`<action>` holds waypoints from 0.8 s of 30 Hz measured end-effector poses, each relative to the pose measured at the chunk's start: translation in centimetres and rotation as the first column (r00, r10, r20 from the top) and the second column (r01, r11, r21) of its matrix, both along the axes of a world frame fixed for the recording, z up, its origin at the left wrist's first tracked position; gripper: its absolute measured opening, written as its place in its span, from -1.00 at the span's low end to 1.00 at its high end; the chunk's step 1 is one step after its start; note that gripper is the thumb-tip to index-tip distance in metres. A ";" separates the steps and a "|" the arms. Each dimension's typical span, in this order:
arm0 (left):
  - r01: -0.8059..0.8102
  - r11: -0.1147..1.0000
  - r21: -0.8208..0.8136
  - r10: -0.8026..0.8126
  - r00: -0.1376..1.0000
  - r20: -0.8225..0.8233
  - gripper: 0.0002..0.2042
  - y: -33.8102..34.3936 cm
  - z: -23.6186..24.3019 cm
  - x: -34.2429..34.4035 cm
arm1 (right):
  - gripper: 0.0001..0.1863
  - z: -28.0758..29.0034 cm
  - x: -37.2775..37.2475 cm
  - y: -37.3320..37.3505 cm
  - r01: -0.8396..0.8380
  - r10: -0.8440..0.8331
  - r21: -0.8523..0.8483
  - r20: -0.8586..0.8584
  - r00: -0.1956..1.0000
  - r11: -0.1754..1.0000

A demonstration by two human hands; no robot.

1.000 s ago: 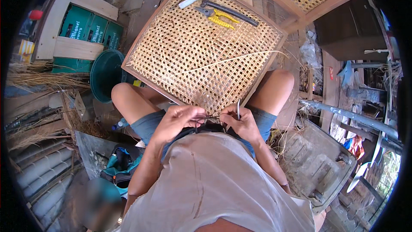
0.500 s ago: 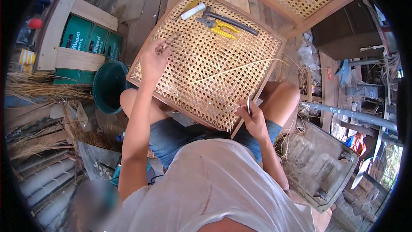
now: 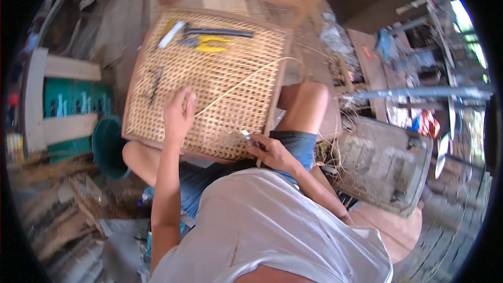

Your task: Repairing a rattan chair seat by weaving reed strips and securing them with tools.

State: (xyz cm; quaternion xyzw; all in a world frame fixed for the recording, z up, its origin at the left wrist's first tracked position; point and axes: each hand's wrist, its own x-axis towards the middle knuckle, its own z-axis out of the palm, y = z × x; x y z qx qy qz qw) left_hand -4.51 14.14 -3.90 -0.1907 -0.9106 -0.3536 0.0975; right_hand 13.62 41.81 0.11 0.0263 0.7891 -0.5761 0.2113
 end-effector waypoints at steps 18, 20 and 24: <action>-0.071 0.160 0.985 -0.422 0.897 0.133 -0.79 -1.8 14.1 0.8 | -0.24 0.0 -9.3 -10.2 -0.335 0.457 0.515 -0.128 0.880 0.789; 0.015 0.102 0.995 -0.441 0.897 0.032 -0.76 -4.1 17.7 1.1 | -0.23 -0.9 -9.7 -12.4 -0.406 0.556 0.537 -0.148 0.818 0.739; -0.051 0.828 0.558 -0.060 0.982 0.179 -0.79 -4.6 18.5 2.6 | -0.30 0.7 -9.3 -12.7 -0.382 0.545 0.524 -0.198 0.814 0.761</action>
